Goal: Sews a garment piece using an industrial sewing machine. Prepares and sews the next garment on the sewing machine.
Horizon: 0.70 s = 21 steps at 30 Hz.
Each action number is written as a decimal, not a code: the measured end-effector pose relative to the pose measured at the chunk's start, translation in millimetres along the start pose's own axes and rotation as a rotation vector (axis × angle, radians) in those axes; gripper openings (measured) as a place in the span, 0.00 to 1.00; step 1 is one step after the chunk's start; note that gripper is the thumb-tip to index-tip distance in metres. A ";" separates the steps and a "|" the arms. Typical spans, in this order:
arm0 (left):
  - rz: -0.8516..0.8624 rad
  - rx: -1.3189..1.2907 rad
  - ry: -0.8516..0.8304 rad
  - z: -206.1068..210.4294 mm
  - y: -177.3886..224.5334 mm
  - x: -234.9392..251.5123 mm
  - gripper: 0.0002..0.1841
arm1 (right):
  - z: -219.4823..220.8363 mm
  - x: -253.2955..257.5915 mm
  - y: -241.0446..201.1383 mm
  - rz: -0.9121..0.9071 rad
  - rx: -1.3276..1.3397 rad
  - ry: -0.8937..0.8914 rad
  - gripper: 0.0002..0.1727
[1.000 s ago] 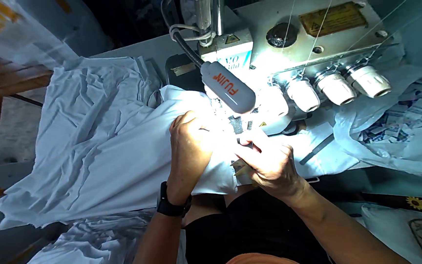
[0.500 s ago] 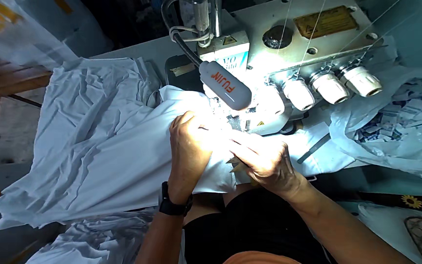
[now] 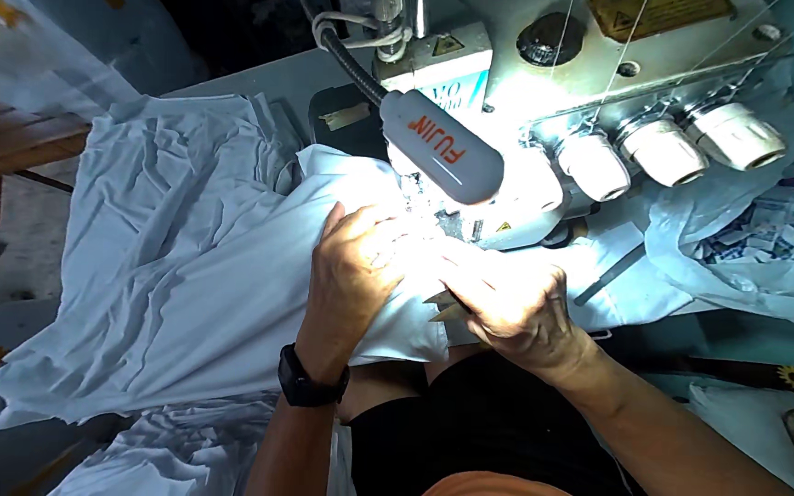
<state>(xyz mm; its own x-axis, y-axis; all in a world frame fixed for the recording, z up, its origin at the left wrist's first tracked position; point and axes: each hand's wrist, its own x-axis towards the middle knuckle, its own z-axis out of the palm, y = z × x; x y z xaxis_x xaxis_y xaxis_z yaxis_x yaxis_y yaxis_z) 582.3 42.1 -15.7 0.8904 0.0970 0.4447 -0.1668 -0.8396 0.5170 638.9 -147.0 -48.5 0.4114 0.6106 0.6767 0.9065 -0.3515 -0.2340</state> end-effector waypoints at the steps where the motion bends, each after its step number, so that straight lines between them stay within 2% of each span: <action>1: 0.001 0.002 -0.005 -0.6 0.3 0.5 0.08 | 1.1 0.0 0.7 0.001 0.004 0.005 0.11; 9: 0.027 -0.002 -0.021 -2.8 2.3 -0.5 0.09 | 2.8 -0.5 2.3 0.002 0.062 0.028 0.11; 18: 0.043 -0.015 -0.026 -3.6 -4.3 5.2 0.09 | 5.7 1.1 -1.6 0.087 0.179 0.095 0.10; 21: 0.045 -0.024 -0.076 -10.2 -5.4 8.0 0.10 | 10.9 4.8 -1.5 0.149 0.198 0.091 0.09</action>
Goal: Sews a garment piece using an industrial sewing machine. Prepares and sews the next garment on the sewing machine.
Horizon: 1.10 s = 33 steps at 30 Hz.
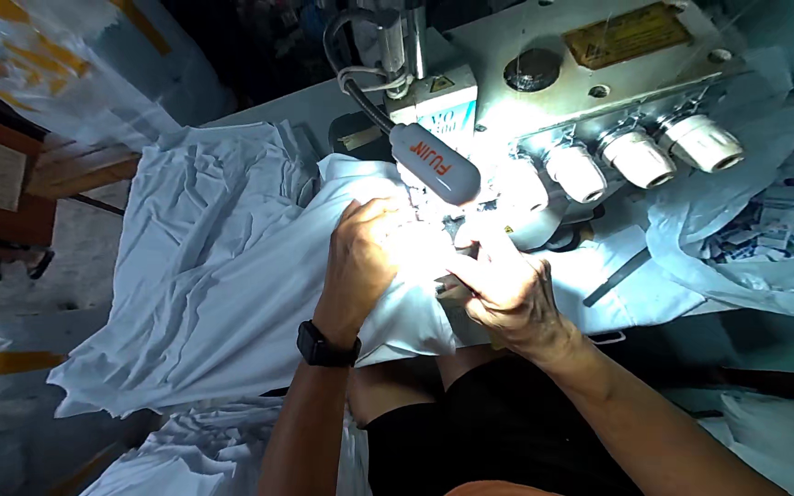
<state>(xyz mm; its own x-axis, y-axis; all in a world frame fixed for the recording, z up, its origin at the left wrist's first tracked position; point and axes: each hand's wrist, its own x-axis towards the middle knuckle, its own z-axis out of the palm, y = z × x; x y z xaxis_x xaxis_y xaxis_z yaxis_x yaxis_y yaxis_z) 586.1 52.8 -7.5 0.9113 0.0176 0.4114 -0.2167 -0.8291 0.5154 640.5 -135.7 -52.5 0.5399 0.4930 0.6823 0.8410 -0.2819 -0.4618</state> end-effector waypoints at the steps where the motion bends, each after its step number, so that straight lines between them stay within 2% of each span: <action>1: -0.009 0.004 0.001 -1.8 0.3 3.9 0.11 | 1.3 1.6 -0.2 0.030 0.011 -0.007 0.09; 5: -0.035 0.120 0.154 8.9 -16.8 40.4 0.06 | 7.1 2.4 -4.4 0.072 0.044 0.000 0.12; 7: -0.102 0.112 0.173 8.2 -22.5 52.7 0.08 | 8.2 -0.1 -8.6 0.075 0.074 0.032 0.13; 10: -0.262 0.098 0.233 7.1 -26.0 59.4 0.10 | -0.8 -2.5 -10.2 0.077 0.130 0.067 0.08; 12: -0.345 0.123 0.247 7.1 -19.2 45.1 0.10 | -13.9 -6.3 -5.9 0.078 0.161 0.054 0.16; 14: -0.364 0.169 0.206 5.0 3.4 7.5 0.11 | -25.8 -13.1 0.9 0.137 0.159 0.038 0.23; 16: -0.415 0.241 0.235 9.7 24.5 -24.1 0.12 | -33.9 -19.1 5.4 0.240 0.093 -0.007 0.29; 19: -0.460 0.214 0.240 1.3 31.6 -45.8 0.16 | -38.2 -16.1 2.6 0.310 -0.042 -0.133 0.38; 20: -0.466 0.174 0.211 -8.8 28.4 -45.6 0.18 | -38.2 -12.6 -1.3 0.312 -0.065 -0.161 0.36; 22: -0.480 0.064 0.137 -30.8 12.2 -35.7 0.25 | -35.6 -4.5 -9.7 0.293 -0.057 -0.187 0.25; 24: -0.524 -0.046 0.070 -39.2 -21.4 -19.1 0.31 | -30.5 3.5 -17.2 0.268 -0.037 -0.193 0.17; 27: -0.469 -0.088 -0.019 -42.0 -39.2 -15.5 0.16 | -23.2 16.2 -25.1 0.205 -0.142 -0.186 0.14; 30: -0.307 -0.142 0.076 -57.0 -11.1 -38.0 0.07 | -15.6 26.6 -31.2 0.196 -0.251 -0.206 0.13; 33: -0.163 -0.126 0.120 -65.0 1.9 -48.9 0.03 | -2.9 32.2 -36.7 0.162 -0.279 -0.185 0.12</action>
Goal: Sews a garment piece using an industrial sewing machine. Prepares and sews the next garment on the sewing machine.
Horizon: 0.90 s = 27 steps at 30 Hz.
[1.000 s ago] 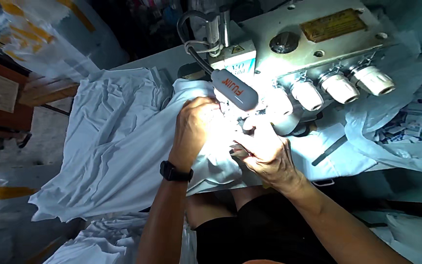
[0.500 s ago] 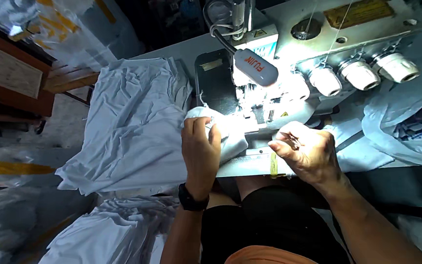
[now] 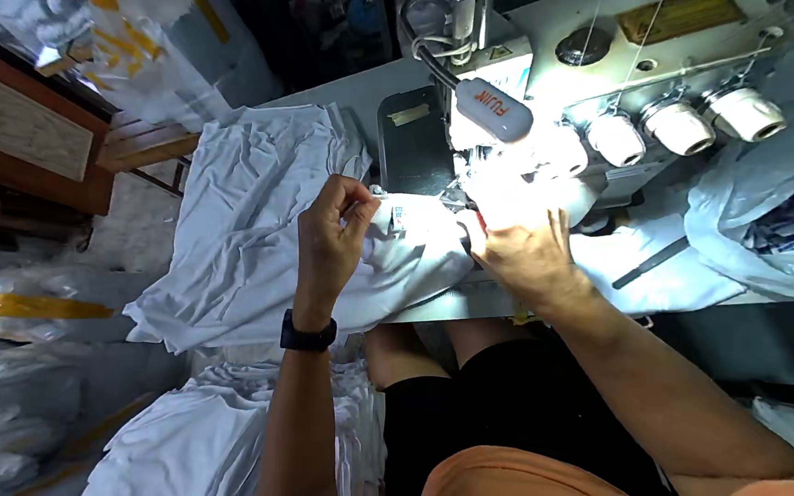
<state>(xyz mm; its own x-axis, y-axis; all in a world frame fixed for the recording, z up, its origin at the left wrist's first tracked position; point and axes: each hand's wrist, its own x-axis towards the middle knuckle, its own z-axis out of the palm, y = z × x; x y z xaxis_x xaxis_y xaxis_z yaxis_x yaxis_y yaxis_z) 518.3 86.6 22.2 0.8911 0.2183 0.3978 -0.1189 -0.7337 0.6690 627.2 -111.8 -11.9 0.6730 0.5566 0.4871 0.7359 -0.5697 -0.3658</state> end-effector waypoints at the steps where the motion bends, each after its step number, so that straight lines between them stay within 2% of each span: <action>1: 0.052 0.027 -0.002 -1.6 2.1 -0.6 0.04 | 4.4 2.1 -1.6 -0.018 -0.008 0.032 0.11; 5: 0.124 0.080 -0.076 -2.3 12.5 2.2 0.12 | 13.6 7.8 -0.4 -0.076 0.068 0.100 0.10; 7: 0.149 0.073 -0.089 -1.2 13.6 3.7 0.13 | 11.4 12.1 1.8 -0.035 0.194 0.091 0.11; 9: 0.156 0.059 -0.102 -1.6 14.1 3.7 0.16 | -2.5 14.7 -0.5 0.062 0.396 0.006 0.11; 13: 0.193 0.085 -0.115 -1.9 17.3 2.9 0.19 | -21.1 23.7 -10.3 0.263 0.678 -0.324 0.09; 16: 0.215 0.108 -0.128 0.1 22.2 3.2 0.19 | -16.5 31.3 -17.3 0.306 0.787 -0.374 0.08; 20: 0.148 0.222 -0.152 -3.4 26.0 7.9 0.21 | -14.1 41.1 -23.4 0.249 0.905 -0.350 0.11; 23: 0.069 0.343 -0.098 -26.8 35.0 7.3 0.12 | -5.7 35.4 -29.9 0.126 0.918 -0.209 0.07; 24: 0.086 0.354 -0.039 -39.8 42.6 4.5 0.11 | 2.8 30.9 -31.8 0.043 0.922 -0.191 0.14; 25: 0.092 0.329 0.030 -56.4 54.9 -1.0 0.11 | 10.8 24.9 -34.7 -0.025 0.935 -0.235 0.21; 26: 0.093 0.284 0.113 -74.0 70.6 -9.0 0.11 | 16.9 16.7 -39.0 -0.070 0.967 -0.312 0.19; 27: 0.090 0.243 0.196 -91.8 86.8 -17.8 0.11 | 18.4 9.3 -43.7 -0.103 1.011 -0.413 0.11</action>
<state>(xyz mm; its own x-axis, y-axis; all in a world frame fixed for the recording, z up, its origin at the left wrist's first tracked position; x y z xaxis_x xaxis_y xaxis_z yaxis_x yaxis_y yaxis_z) 452.0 78.1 130.8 0.7778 0.2476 0.5776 -0.0644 -0.8828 0.4653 602.6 -70.6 -6.0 0.4393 0.8400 0.3184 0.3837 0.1450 -0.9120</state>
